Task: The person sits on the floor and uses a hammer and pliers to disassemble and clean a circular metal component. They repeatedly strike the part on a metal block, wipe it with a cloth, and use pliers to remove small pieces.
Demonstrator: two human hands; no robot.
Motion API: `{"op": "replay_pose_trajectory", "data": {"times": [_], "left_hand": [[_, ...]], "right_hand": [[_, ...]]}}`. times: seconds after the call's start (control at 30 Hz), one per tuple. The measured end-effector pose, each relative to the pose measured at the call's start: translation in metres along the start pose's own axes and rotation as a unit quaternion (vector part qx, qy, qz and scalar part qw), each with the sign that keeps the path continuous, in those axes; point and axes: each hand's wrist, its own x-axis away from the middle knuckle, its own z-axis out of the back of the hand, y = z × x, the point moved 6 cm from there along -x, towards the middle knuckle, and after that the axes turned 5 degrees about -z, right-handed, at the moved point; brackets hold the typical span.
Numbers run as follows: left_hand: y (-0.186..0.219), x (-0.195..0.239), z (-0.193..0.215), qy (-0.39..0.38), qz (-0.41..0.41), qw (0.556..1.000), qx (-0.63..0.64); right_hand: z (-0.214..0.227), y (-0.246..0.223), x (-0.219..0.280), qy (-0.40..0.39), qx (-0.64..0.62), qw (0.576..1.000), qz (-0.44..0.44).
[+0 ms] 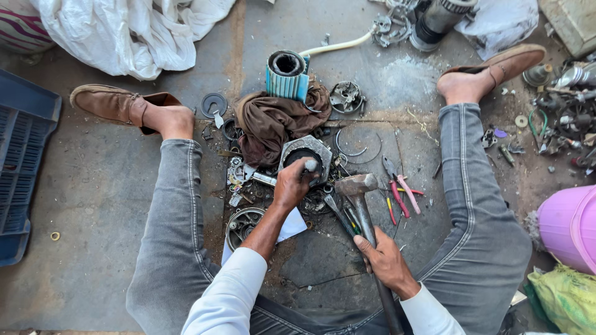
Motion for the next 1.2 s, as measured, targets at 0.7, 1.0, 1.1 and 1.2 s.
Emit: {"op": "replay_pose_trajectory", "data": {"times": [0.7, 1.0, 1.1, 1.2], "left_hand": [[0.023, 0.005, 0.012, 0.069, -0.157, 0.985, -0.028], [-0.001, -0.014, 0.013, 0.054, 0.022, 0.997, 0.053], [0.005, -0.013, 0.023, 0.11, 0.023, 0.991, 0.068], [0.001, -0.022, 0.037, 0.133, 0.068, 0.986, 0.076]], "right_hand": [[0.014, -0.085, 0.034, 0.233, 0.296, 0.757, 0.535], [0.019, 0.028, -0.032, -0.007, -0.229, 0.973, -0.024], [0.009, 0.068, -0.04, -0.007, -0.246, 0.967, -0.071], [0.0, 0.096, -0.045, -0.001, -0.237, 0.964, -0.123]]}}
